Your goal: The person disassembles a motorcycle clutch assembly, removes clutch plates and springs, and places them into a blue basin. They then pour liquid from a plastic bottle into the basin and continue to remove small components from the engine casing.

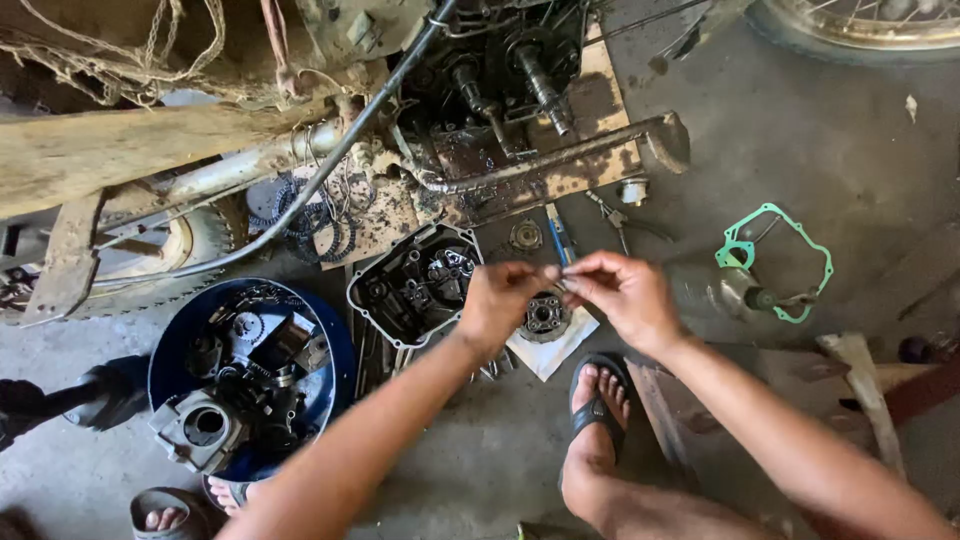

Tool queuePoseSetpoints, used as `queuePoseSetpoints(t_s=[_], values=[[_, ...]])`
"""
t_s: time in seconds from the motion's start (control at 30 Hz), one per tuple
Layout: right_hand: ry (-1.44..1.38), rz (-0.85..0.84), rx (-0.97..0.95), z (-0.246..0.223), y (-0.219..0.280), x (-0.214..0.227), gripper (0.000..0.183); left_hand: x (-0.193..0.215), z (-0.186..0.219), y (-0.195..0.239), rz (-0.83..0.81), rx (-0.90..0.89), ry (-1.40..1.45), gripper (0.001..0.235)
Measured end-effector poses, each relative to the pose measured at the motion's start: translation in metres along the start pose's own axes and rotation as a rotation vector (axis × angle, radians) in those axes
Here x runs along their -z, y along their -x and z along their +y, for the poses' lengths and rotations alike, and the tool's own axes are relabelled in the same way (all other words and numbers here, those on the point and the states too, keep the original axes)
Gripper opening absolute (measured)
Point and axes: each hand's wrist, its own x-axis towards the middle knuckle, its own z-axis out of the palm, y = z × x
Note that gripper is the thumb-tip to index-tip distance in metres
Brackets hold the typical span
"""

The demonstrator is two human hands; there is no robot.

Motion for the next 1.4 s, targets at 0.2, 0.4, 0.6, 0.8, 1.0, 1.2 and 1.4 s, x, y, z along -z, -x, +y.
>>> queuePoseSetpoints(t_s=[0.2, 0.4, 0.6, 0.8, 1.0, 1.2, 1.4], values=[[0.645, 0.043, 0.269, 0.079, -0.007, 0.003, 0.012, -0.030, -0.076, 0.019, 0.204, -0.395, -0.665, 0.044], [0.663, 0.075, 0.309, 0.108, -0.009, -0.001, 0.010, -0.040, -0.114, 0.001, -0.061, -0.081, -0.898, 0.072], [0.710, 0.063, 0.318, 0.121, -0.010, -0.001, 0.011, -0.029, -0.129, -0.010, -0.041, -0.068, -0.917, 0.067], [0.882, -0.031, 0.331, 0.128, -0.009, -0.006, 0.013, -0.029, -0.125, -0.007, -0.016, -0.148, -0.887, 0.059], [1.040, 0.019, 0.453, 0.122, -0.009, -0.014, 0.033, -0.027, -0.123, -0.006, -0.017, -0.151, -0.915, 0.060], [0.999, -0.038, 0.282, 0.141, -0.006, -0.006, 0.022, -0.026, -0.125, -0.006, -0.009, -0.174, -0.903, 0.067], [0.903, -0.028, 0.091, 0.183, -0.009, 0.000, 0.035, -0.030, -0.139, -0.014, -0.029, -0.177, -1.007, 0.040]])
